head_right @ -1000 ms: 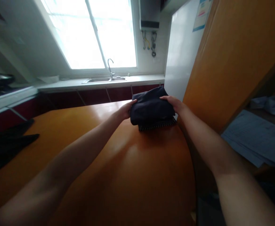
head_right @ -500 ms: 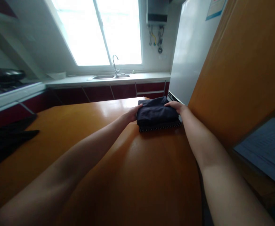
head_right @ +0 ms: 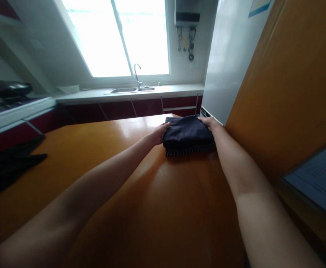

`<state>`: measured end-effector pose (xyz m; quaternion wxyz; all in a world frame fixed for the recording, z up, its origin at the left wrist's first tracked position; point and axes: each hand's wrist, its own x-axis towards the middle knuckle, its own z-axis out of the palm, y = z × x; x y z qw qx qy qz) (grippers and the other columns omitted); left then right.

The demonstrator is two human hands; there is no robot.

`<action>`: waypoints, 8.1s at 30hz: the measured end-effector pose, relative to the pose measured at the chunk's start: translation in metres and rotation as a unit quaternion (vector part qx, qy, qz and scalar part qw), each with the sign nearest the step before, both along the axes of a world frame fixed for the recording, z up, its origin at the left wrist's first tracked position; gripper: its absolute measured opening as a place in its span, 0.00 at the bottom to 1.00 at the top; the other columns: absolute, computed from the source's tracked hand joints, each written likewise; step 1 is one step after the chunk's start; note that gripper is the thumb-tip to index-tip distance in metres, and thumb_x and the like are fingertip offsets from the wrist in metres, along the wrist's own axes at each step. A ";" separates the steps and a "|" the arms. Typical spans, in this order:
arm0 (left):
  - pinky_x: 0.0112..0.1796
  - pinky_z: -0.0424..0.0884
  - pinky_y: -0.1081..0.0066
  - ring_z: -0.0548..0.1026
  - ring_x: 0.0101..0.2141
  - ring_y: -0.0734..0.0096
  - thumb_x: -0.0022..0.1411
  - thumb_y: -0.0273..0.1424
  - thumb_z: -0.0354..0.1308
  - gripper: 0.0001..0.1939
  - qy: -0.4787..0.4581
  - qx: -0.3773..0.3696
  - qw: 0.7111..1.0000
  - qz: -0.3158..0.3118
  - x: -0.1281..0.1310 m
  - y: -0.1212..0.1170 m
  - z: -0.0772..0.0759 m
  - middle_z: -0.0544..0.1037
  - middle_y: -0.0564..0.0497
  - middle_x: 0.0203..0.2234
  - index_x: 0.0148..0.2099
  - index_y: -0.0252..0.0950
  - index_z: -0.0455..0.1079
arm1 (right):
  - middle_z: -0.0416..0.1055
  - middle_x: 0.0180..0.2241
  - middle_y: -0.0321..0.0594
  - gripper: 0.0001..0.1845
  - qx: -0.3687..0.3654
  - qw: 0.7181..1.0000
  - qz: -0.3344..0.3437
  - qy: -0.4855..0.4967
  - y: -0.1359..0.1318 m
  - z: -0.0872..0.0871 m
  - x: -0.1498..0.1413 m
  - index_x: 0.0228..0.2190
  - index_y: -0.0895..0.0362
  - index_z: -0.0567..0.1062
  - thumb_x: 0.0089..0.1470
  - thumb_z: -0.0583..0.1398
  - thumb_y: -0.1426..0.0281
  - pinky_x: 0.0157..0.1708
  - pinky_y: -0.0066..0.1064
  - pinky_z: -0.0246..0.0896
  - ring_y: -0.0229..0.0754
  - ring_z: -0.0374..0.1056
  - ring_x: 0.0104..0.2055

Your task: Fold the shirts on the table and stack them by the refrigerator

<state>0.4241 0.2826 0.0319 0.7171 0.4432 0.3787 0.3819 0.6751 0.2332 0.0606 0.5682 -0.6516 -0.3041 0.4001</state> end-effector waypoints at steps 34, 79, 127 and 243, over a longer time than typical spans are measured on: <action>0.62 0.43 0.33 0.48 0.69 0.43 0.71 0.52 0.43 0.30 0.509 0.561 0.637 -0.143 0.012 -0.069 0.016 0.55 0.46 0.69 0.68 0.46 0.60 | 0.42 0.72 0.47 0.34 -0.098 0.758 0.151 -0.627 0.015 -0.008 -0.052 0.68 0.56 0.55 0.68 0.45 0.54 0.67 0.56 0.36 0.54 0.38 0.72; 0.66 0.49 0.51 0.52 0.69 0.57 0.74 0.42 0.41 0.28 0.616 0.446 0.646 -0.062 -0.342 -0.212 -0.047 0.56 0.46 0.69 0.71 0.40 0.55 | 0.48 0.70 0.52 0.33 0.078 0.729 0.348 -0.584 -0.162 -0.093 -0.414 0.67 0.60 0.59 0.66 0.46 0.59 0.68 0.51 0.34 0.53 0.42 0.72; 0.64 0.52 0.50 0.54 0.68 0.55 0.73 0.40 0.42 0.26 0.597 0.484 0.636 -0.073 -0.344 -0.213 -0.051 0.58 0.45 0.68 0.68 0.39 0.60 | 0.54 0.68 0.54 0.31 0.033 0.717 0.280 -0.638 -0.149 -0.106 -0.388 0.63 0.60 0.65 0.66 0.45 0.59 0.66 0.52 0.42 0.54 0.47 0.70; 0.61 0.48 0.34 0.48 0.68 0.40 0.64 0.56 0.46 0.34 0.744 0.183 0.634 0.105 -0.495 -0.137 -0.033 0.50 0.50 0.71 0.68 0.53 0.59 | 0.58 0.66 0.55 0.27 0.033 0.720 0.267 -0.640 -0.151 -0.098 -0.393 0.61 0.57 0.66 0.65 0.47 0.60 0.62 0.54 0.47 0.57 0.51 0.68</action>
